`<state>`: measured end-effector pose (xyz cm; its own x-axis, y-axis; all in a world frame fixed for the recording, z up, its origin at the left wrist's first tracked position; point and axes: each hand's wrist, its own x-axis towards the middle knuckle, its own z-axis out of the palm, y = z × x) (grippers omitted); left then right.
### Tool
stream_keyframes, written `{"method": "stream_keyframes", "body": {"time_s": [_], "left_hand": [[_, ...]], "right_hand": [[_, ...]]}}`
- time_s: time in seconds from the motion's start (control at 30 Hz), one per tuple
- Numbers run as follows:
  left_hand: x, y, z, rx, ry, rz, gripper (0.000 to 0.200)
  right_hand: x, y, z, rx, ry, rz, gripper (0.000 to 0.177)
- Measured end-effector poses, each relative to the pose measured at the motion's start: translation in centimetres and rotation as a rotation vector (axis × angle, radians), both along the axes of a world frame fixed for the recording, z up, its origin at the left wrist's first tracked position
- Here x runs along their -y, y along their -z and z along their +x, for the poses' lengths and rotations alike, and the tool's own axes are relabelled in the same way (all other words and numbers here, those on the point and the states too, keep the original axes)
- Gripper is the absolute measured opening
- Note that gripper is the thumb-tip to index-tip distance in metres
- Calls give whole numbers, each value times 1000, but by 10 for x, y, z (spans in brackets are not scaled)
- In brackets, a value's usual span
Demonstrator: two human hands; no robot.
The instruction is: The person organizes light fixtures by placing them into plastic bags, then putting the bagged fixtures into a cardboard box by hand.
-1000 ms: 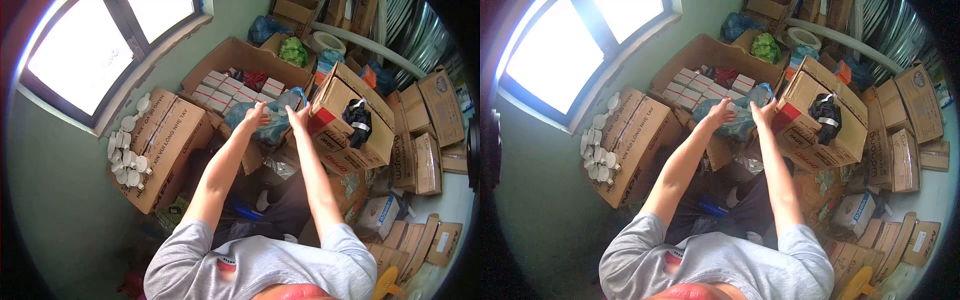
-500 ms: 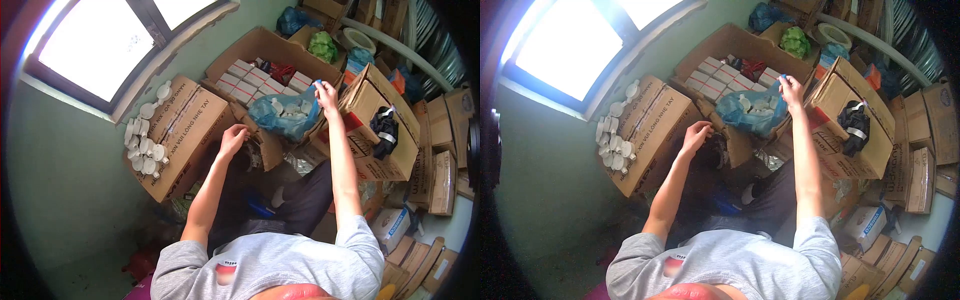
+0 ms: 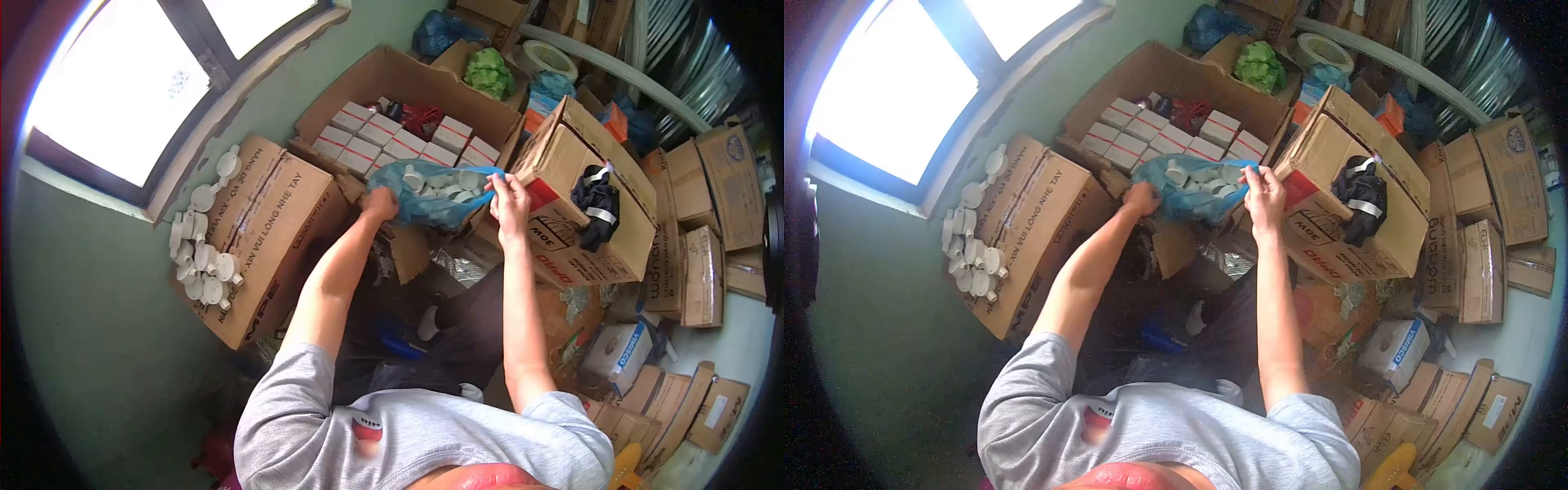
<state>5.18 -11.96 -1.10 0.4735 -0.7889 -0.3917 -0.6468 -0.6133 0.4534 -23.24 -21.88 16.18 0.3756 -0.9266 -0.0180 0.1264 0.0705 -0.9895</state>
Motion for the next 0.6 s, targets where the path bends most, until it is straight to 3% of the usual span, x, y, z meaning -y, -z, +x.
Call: {"method": "stream_keyframes", "body": {"time_s": [0.07,0.17,0.23,0.27,0.33,0.37,0.5,0.6], "left_hand": [[5,8,8,-44,10,121,73],[-3,9,13,-165,-128,2,69],[-11,-12,-2,-16,-36,-276,62],[-15,-20,-10,-11,-37,-272,62],[-19,-25,-23,313,208,-290,62],[-18,-21,-21,316,210,-289,62],[3,16,0,322,304,-84,56],[7,9,18,235,335,26,45]], "right_hand": [[1,6,-10,-36,4,-28,19],[-5,7,-15,-34,11,-10,19],[-11,3,-12,-7,6,2,19],[-16,1,-11,29,28,26,18],[-23,3,-14,64,49,51,18],[-24,5,-17,73,68,59,18],[-30,10,-33,7,121,57,17],[-32,10,-44,4,149,69,18]]}}
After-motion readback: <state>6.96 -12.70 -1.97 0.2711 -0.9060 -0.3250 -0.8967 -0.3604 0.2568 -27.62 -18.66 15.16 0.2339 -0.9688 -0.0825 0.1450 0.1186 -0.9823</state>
